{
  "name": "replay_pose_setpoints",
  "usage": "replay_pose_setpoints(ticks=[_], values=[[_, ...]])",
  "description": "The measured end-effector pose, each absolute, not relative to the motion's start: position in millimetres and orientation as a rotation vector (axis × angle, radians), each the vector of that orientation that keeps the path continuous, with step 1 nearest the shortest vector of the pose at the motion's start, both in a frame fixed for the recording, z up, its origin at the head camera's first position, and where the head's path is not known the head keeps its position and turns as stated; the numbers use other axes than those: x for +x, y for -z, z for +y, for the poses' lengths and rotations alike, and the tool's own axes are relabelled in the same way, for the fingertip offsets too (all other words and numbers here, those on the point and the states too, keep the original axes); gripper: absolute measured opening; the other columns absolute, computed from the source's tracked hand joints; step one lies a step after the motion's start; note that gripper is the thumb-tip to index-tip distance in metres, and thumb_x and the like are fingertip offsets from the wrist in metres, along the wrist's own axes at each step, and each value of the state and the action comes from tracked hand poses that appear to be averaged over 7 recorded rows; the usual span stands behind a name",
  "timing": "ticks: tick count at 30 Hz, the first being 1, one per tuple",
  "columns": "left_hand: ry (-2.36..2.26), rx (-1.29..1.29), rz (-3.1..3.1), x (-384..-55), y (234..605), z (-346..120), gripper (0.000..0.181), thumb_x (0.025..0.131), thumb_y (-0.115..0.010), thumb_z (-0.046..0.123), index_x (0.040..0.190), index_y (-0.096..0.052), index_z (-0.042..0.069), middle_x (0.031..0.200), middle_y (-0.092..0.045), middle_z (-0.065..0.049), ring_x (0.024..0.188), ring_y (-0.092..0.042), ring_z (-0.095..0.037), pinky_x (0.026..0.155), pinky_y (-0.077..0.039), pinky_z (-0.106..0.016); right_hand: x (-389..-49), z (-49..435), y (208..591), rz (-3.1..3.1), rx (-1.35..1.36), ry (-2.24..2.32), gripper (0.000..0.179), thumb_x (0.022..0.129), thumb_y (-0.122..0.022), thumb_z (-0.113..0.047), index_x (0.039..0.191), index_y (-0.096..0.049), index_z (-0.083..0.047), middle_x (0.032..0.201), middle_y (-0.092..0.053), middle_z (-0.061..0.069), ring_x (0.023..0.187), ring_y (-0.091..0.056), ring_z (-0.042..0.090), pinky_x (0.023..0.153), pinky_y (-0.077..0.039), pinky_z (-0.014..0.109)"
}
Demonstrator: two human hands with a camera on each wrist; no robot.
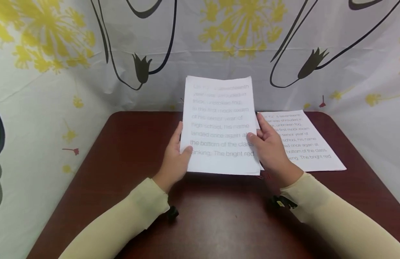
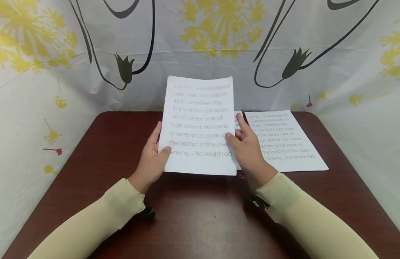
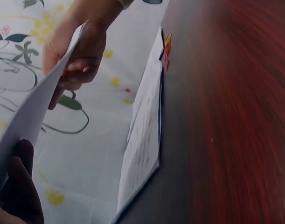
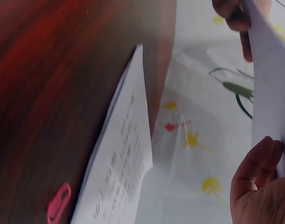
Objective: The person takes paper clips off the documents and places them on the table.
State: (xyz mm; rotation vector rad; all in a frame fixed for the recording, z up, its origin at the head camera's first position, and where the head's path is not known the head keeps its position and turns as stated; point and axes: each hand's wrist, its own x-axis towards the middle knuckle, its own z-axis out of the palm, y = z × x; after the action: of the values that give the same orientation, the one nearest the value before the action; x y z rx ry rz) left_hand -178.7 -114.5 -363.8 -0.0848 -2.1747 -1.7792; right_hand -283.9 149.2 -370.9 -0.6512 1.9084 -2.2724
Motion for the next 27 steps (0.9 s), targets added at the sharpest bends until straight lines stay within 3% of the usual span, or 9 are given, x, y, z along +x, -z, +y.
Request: replay_pose_setpoints(ticks=[5,9,18,27], values=[[1.730,0.040,-2.212,-178,365,-131,0.084,0.106,-0.051,0.002,0.169,-0.010,0.042,0.142,-0.064,0.002,0.117,-0.072,-0.018,0.092,-0.063,-0.040,-279,134,376,1.891,-0.638,2.202,0.076,0.106,-0.055,-0.004,0.171,-0.016,-0.018,0.145,-0.058,0.031,0.097,-0.076,0.009,0.077,-0.064,0.029],[1.703,0.137,-2.248,-176,368,-145,0.084,0.107,-0.051,0.004,0.169,-0.008,0.040,0.148,-0.060,0.005,0.120,-0.070,-0.015,0.095,-0.062,-0.039,-274,120,386,1.871,-0.621,2.167,0.074,0.105,-0.056,-0.002,0.169,-0.021,-0.012,0.142,-0.061,0.031,0.093,-0.076,0.009,0.075,-0.064,0.027],[1.673,0.320,-2.317,-167,370,-168,0.081,0.107,-0.049,0.004,0.171,-0.007,0.030,0.159,-0.051,0.000,0.126,-0.066,-0.017,0.104,-0.057,-0.042,-265,95,411,1.801,-0.685,2.084,0.072,0.104,-0.054,0.001,0.167,-0.020,-0.002,0.135,-0.065,0.032,0.098,-0.077,0.015,0.080,-0.064,0.029],[1.617,0.414,-2.346,-164,383,-193,0.078,0.107,-0.048,0.008,0.172,-0.007,0.021,0.167,-0.041,-0.002,0.133,-0.060,-0.019,0.114,-0.048,-0.046,-259,79,417,1.789,-0.581,2.009,0.074,0.102,-0.054,0.002,0.168,-0.020,-0.003,0.138,-0.063,0.031,0.085,-0.073,0.015,0.063,-0.063,0.034]])
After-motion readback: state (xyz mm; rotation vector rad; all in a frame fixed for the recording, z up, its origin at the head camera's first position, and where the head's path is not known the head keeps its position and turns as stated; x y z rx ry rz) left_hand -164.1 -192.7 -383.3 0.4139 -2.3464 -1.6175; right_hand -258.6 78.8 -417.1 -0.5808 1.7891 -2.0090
